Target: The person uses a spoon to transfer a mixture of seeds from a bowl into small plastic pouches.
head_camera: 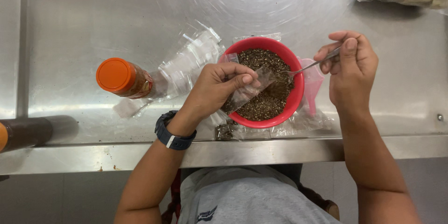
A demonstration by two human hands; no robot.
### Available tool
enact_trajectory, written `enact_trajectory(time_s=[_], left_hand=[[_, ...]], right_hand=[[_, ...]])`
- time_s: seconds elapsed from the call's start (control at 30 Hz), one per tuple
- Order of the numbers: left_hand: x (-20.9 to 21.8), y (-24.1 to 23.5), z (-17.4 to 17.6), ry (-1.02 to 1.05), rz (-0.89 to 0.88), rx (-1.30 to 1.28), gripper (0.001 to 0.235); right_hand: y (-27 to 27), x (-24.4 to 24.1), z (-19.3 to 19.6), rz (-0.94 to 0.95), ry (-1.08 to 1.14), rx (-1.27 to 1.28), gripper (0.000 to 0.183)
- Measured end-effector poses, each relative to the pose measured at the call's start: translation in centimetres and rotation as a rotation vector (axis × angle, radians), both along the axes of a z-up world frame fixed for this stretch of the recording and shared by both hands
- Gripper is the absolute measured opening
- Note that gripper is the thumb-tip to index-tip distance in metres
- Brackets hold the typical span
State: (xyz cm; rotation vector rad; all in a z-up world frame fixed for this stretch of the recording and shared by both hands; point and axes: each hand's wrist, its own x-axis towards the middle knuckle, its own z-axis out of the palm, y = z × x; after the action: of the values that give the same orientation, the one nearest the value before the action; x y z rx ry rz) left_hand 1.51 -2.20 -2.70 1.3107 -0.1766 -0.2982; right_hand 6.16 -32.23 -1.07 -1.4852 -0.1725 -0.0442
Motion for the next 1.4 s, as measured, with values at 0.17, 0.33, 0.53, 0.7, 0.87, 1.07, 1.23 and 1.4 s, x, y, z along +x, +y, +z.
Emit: enact_trajectory(time_s=[0.17,0.33,0.53,0.7,0.87,1.07,1.23,1.4], left_hand=[[0.0,-0.1,-0.3,0.005,0.006,-0.019,0.022],[-0.1,-0.1,-0.4,0.001,0.001,-0.038,0.022],[-0.1,-0.2,-0.2,0.000,0.013,0.009,0.023],[-0.2,-0.2,0.0,0.002,0.009,0.009,0.024],[-0.3,-0.4,0.0,0.000,0.024,0.029,0.023],[-0.4,-0.4,0.0,0.065,0.018,0.003,0.020],[-0.4,-0.3,-0.5,-0.043,0.030,0.082,0.018],[-0.4,-0.2,-0.6,-0.065,0.033,-0.014,0.018]], right_hand=[[-0.2,0.2,-0.4,-0.022,0.005,0.046,0.029],[-0.6,1.3,-0.6,-0.054,0.172,0.188,0.025],[-0.7,1.1,1.8,-0.058,0.098,0.336,0.025],[0.8,0.7,4.6,-0.065,0.002,0.245,0.027],[3.3,-0.8,7.2,-0.022,-0.208,-0.101,0.028],[4.8,-3.8,8.4,0.063,-0.822,-0.554,0.032],[0.6,-3.6,4.7,-0.142,-0.662,-0.247,0.035],[1.0,-1.0,0.4,-0.062,-0.314,-0.334,0.033]])
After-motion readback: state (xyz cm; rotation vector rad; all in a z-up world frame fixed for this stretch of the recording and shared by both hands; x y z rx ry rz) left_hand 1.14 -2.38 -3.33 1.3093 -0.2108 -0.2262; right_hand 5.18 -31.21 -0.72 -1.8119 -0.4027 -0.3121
